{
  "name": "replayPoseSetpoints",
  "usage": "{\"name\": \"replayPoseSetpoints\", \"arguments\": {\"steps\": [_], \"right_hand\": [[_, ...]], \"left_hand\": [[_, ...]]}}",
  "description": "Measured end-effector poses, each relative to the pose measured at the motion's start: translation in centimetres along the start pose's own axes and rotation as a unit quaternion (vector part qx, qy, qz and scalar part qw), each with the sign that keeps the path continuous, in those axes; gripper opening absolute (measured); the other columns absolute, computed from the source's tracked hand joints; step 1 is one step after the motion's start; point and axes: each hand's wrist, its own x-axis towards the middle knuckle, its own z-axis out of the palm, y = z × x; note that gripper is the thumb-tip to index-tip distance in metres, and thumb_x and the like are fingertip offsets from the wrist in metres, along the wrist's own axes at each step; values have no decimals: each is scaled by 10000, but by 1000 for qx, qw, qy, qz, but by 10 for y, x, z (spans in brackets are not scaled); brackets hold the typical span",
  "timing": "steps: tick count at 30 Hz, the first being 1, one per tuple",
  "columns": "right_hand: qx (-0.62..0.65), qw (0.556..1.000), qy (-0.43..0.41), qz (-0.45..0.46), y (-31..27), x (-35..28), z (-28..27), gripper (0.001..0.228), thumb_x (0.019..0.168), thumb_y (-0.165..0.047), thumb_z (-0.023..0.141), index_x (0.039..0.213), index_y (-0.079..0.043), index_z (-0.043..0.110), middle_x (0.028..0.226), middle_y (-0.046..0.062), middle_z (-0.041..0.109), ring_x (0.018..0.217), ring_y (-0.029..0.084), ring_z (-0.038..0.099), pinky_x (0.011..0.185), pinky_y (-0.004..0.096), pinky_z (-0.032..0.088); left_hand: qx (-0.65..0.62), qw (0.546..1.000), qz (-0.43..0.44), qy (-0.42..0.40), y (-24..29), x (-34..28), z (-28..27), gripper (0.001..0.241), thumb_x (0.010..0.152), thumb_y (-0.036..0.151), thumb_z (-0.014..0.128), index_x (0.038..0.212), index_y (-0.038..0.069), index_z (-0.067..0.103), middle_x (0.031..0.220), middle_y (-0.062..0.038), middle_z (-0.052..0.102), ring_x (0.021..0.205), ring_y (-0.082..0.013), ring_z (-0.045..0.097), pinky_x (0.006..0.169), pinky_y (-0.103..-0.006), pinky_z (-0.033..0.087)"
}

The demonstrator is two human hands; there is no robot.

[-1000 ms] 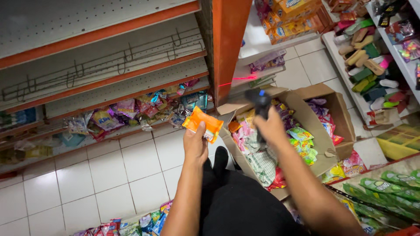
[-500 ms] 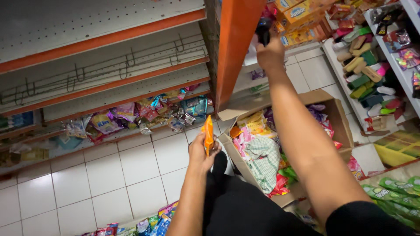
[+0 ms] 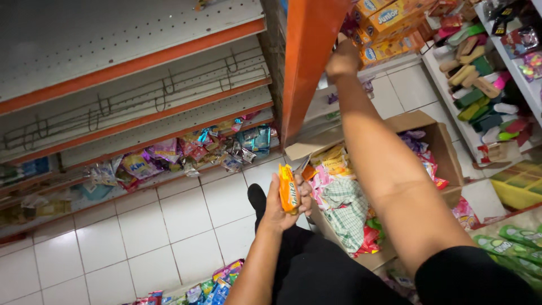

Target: The person scans small snack packages from a cardboard box on the floor using a handheld scanner and places them onto store shelves, occasionally using a cloth to handle the items.

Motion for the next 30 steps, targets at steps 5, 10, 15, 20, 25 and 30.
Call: {"name": "replayPoseSetpoints", "arguments": {"steps": [5,10,15,20,25,30], "right_hand": [[-8,1000,17,-25,-5,0,-2,489,920,-200,715,1366,-57,576,1211,230,683,1121,418,639,910,500,506],[84,953,235,-171,19,-53,1,527,889,-210,772,1321,26,584,1201,274,662,1122,430,611,974,481,486],[55,974,182,-125,128,-209,12,351,853,-152,695,1154,18,629,1080,264,629,1026,468,585,891,519,486],[-147,951,-234,140,229,-377,24,747,723,-424,855,1343,-72,630,1477,273,475,1228,465,464,988,530,428],[-113,960,-231,114,275,-478,34,429,797,-246,734,1216,-157,714,1386,110,632,1337,328,544,1108,465,460],[88,992,-42,83,289,-417,15,370,914,-167,705,1236,4,646,1090,270,701,1023,422,682,881,455,539]], "left_hand": [[11,999,-4,-36,1,1,1,704,1002,542,519,1453,2,522,1120,-129,634,769,-202,605,722,-386,529],[89,993,45,68,2,9,-5,592,1060,388,522,1417,-79,455,1188,-207,673,1002,-300,685,922,-439,561],[186,958,-14,219,2,2,-24,478,1002,242,541,1359,-74,516,1225,-197,720,1114,-312,709,966,-441,569],[281,914,10,293,-10,12,-57,382,1003,193,593,1304,-41,563,1150,-150,708,1015,-267,705,894,-418,584],[300,906,42,296,-26,33,-76,353,1018,202,618,1273,-41,592,1132,-128,695,973,-221,696,875,-393,578],[302,903,60,300,-40,48,-70,329,986,164,632,1267,-3,604,1162,-99,698,1011,-204,693,909,-386,577]]}}
